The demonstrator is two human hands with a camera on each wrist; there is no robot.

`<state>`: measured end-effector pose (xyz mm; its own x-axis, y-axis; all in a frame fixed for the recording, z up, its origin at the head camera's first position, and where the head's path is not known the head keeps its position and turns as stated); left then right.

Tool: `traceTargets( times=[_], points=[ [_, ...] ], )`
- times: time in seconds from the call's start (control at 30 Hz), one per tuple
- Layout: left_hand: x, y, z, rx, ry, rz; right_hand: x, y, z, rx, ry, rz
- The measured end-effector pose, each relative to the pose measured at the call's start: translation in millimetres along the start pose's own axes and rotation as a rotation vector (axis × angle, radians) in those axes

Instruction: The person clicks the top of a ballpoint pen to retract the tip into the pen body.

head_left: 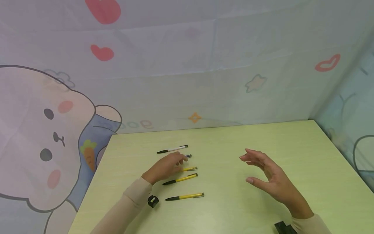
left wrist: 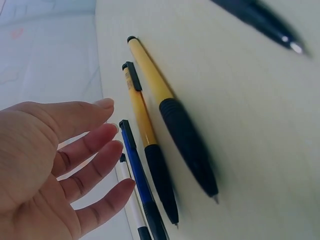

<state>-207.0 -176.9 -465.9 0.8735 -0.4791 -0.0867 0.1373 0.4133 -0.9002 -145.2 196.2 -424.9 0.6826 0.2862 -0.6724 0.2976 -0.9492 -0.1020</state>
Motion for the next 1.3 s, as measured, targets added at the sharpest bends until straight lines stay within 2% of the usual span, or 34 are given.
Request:
traceTargets(
  times=[0.13, 0.3, 0.73, 1.3],
  points=[
    [1.7, 2.9, 3.3, -0.072, 0.036, 0.002, 2.0, -1, 2, -0.004, -0.005, -0.002],
    [2.8, 5.9, 6.0, -0.103, 0.035, 0.001, 4.0, -3, 6, -0.007, -0.014, -0.001],
    [5.1, 10.5, 5.2, -0.092, -0.001, 0.005, 3.6, -2, 4, -0.016, -0.005, 0.004],
    [5.9, 15.5, -1.3, -0.054, -0.008, 0.012, 5.3, -2, 9, -0.015, 0.004, 0.002]
  ],
)
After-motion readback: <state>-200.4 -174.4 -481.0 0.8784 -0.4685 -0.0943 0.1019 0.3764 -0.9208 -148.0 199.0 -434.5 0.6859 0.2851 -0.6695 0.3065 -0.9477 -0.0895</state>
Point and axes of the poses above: each hand's wrist, its own x-axis away from the middle knuckle, its own y-axis out of the palm, z = x × y, the point moved 2 cm from there along -x, towards the middle knuckle, and after that the axes turned 11 degrees about z, right-handed, at the moved point
